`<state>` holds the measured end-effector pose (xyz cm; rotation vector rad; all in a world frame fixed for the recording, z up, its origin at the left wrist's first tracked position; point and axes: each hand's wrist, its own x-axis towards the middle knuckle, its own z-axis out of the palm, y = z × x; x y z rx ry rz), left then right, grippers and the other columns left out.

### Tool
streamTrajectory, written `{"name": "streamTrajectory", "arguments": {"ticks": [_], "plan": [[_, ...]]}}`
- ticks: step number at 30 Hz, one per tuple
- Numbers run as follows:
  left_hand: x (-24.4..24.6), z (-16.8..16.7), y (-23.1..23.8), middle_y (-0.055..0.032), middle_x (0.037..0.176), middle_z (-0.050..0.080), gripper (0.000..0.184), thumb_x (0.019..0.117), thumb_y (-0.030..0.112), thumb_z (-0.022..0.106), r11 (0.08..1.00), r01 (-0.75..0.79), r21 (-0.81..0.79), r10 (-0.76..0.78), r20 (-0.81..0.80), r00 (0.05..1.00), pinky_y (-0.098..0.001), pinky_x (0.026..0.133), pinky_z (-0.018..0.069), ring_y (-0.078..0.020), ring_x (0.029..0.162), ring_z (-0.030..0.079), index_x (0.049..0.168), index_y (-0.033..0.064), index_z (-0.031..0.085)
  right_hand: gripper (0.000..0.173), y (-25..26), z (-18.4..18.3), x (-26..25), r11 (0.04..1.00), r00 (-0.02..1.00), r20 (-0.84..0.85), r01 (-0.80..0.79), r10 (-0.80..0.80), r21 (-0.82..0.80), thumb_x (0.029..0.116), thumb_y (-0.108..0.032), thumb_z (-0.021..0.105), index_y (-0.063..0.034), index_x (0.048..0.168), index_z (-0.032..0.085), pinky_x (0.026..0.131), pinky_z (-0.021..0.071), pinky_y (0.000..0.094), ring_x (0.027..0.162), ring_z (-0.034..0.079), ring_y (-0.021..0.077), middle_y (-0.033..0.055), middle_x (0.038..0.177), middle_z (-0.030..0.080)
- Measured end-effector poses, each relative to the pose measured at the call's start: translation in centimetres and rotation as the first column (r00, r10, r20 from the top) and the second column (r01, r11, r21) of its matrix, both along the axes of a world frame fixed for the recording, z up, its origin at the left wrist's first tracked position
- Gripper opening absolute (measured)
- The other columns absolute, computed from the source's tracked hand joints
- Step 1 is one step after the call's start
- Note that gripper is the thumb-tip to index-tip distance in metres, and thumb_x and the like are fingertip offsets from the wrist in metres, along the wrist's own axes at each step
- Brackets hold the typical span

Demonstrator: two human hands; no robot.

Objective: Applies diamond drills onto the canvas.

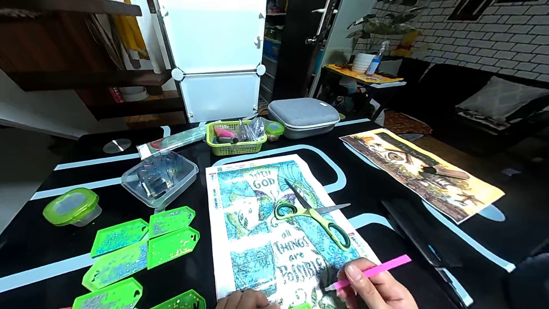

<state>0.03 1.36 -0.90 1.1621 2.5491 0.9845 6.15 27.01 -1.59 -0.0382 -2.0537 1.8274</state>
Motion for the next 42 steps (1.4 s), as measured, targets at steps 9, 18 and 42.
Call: {"name": "streamTrajectory", "arguments": {"ticks": [9, 18, 42], "plan": [[0.5, -0.5, 0.2, -0.0176, 0.115, 0.071, 0.049, 0.0828, 0.041, 0.081, 0.999, -0.050, 0.014, 0.050, -0.022, 0.999, -0.0537, 0.089, 0.0517, -0.0378, 0.102, 0.067, 0.118, 0.0074, 0.075, 0.029, -2.6, -1.4, -0.3, 0.944, 0.984, -0.031, -0.158, 0.174, 0.289, 0.1096, -0.021, 0.051, 0.0001, 0.093, 0.062, 0.065, 0.0525, 0.0187, 0.069, 0.062, 0.0014, 0.0054, 0.074, 0.065], [0.6, -0.5, 0.2, -0.0150, 0.113, 0.071, 0.046, 0.0838, 0.041, 0.080, 0.998, -0.067, 0.015, 0.067, -0.040, 0.997, -0.0499, 0.089, 0.0503, -0.0345, 0.101, 0.066, 0.117, 0.0093, 0.075, 0.032, -2.8, -1.4, -0.3, 0.905, 0.977, -0.035, -0.179, 0.208, 0.387, 0.1101, -0.022, 0.050, 0.0013, 0.092, 0.061, 0.066, 0.0517, 0.0195, 0.069, 0.063, 0.0060, 0.0104, 0.074, 0.063], [0.6, -0.2, 0.3, -0.0157, 0.114, 0.071, 0.046, 0.0832, 0.040, 0.081, 0.998, -0.059, -0.004, 0.059, -0.031, 0.998, -0.0489, 0.089, 0.0517, -0.0351, 0.100, 0.067, 0.117, 0.0088, 0.075, 0.025, -2.3, -2.1, -3.8, 0.950, 0.979, -0.092, -0.149, 0.180, 0.275, 0.1094, -0.022, 0.052, -0.0054, 0.093, 0.062, 0.063, 0.0517, 0.0143, 0.069, 0.061, -0.0022, -0.0010, 0.076, 0.064]]}}
